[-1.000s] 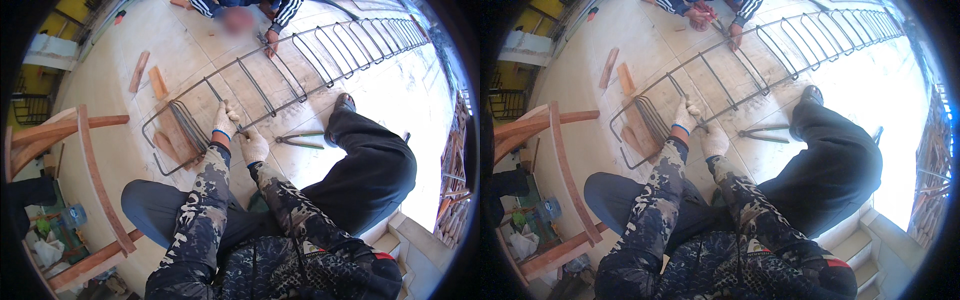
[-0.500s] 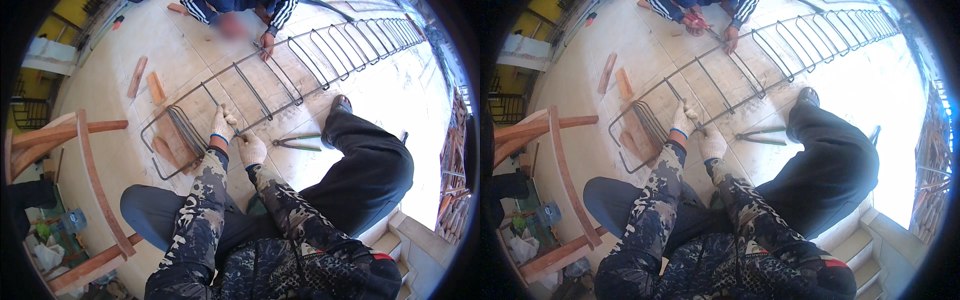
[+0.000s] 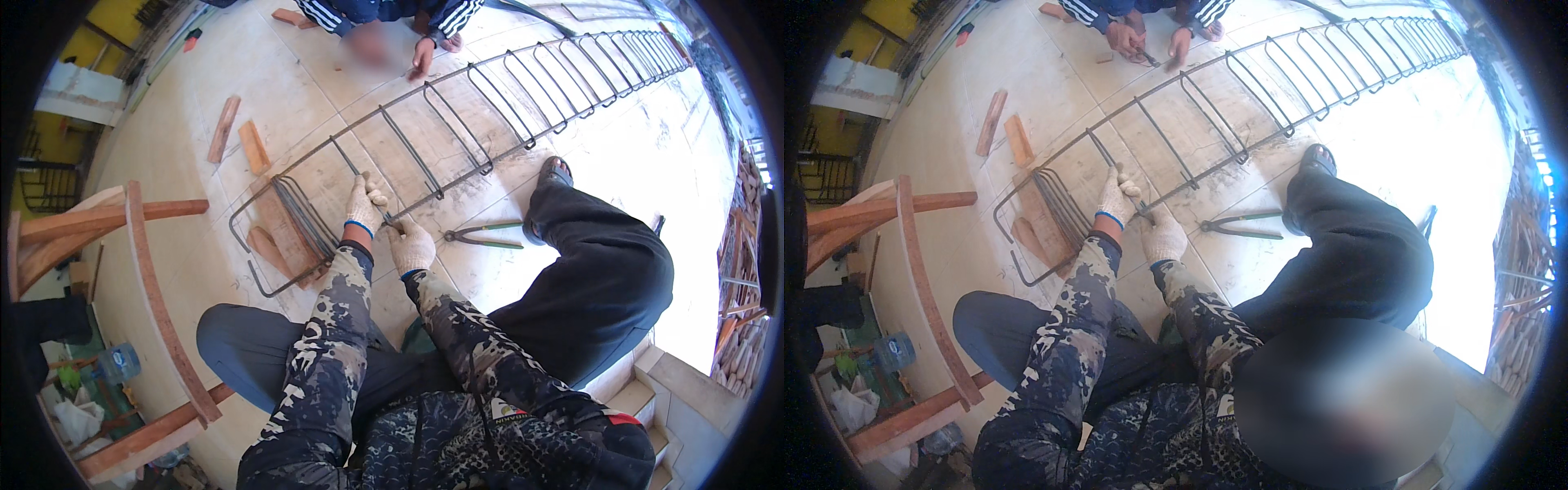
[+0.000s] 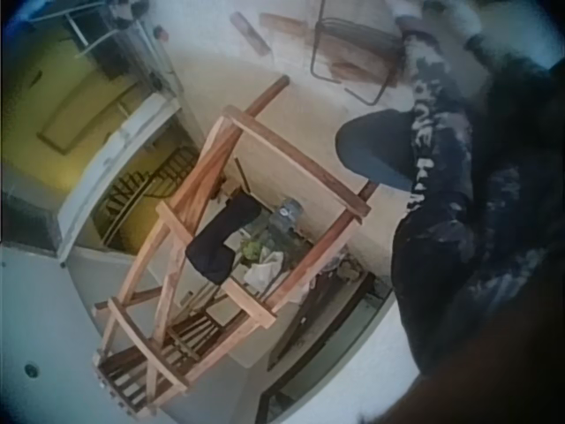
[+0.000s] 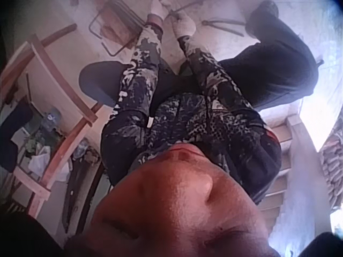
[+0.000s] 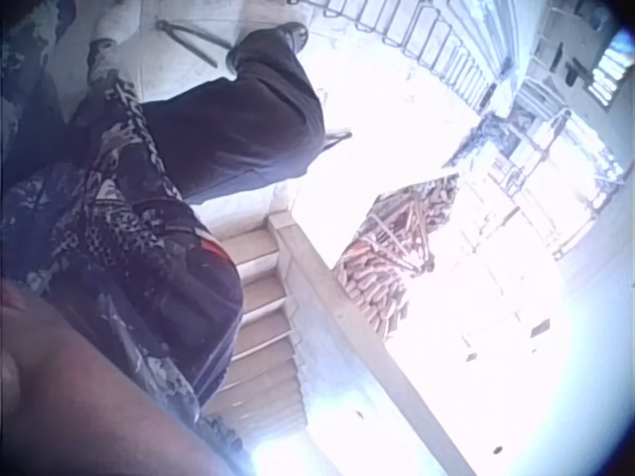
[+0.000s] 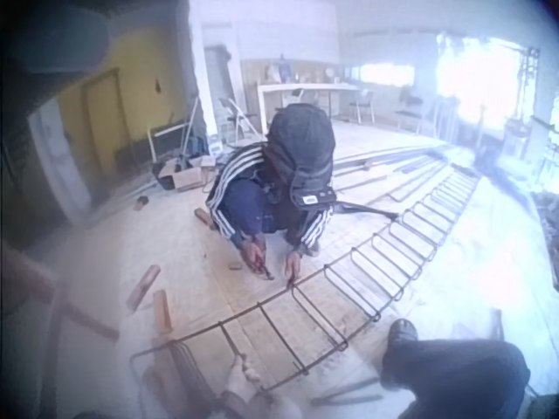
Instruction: The person sits on the floor and uses pliers to twist and secure wire ties on a long metal frame. Another person works alongside on the same frame. The person repeatedly picks up ties, positions them, and twists them to fasten the frame components.
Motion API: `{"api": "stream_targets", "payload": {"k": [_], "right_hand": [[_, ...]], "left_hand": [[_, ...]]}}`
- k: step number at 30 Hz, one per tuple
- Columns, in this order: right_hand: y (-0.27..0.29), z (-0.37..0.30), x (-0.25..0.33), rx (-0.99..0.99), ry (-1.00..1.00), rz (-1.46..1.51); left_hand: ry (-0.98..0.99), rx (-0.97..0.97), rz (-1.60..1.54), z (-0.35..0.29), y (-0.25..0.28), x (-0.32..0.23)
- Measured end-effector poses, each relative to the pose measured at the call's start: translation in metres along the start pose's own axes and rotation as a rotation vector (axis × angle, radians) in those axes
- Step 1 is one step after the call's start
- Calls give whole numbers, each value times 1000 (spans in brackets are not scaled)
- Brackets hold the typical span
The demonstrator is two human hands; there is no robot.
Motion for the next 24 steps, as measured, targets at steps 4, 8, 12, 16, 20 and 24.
{"api": "stream_targets", "payload": {"k": [4,8,12,16,20,24], "right_hand": [[15,-14,4,-47,-17,39],[28,-64,23,-112,-14,145],[41,-82,10,53,29,85],[63,-109,2,230,-52,-16],[45,-120,-36,337,-168,-13],[32,-111,-52,355,-183,46]], "left_hand": [[-101,-120,176,12,23,-12],[-420,-238,738,4,53,-98],[-513,-142,1269,-37,13,-88],[-490,-148,1530,-61,9,-101],[-393,-175,1633,-68,5,-94],[-314,-149,1768,-78,-8,-66]]}}
Point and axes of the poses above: each hand's wrist, its own z-axis towards the middle knuckle, its own y-axis out of the back of the hand, x = y × z, the point moved 10 cm from there along z, towards the middle knuckle, and after that the axes turned 14 degrees about -z, right-handed, at the moved point
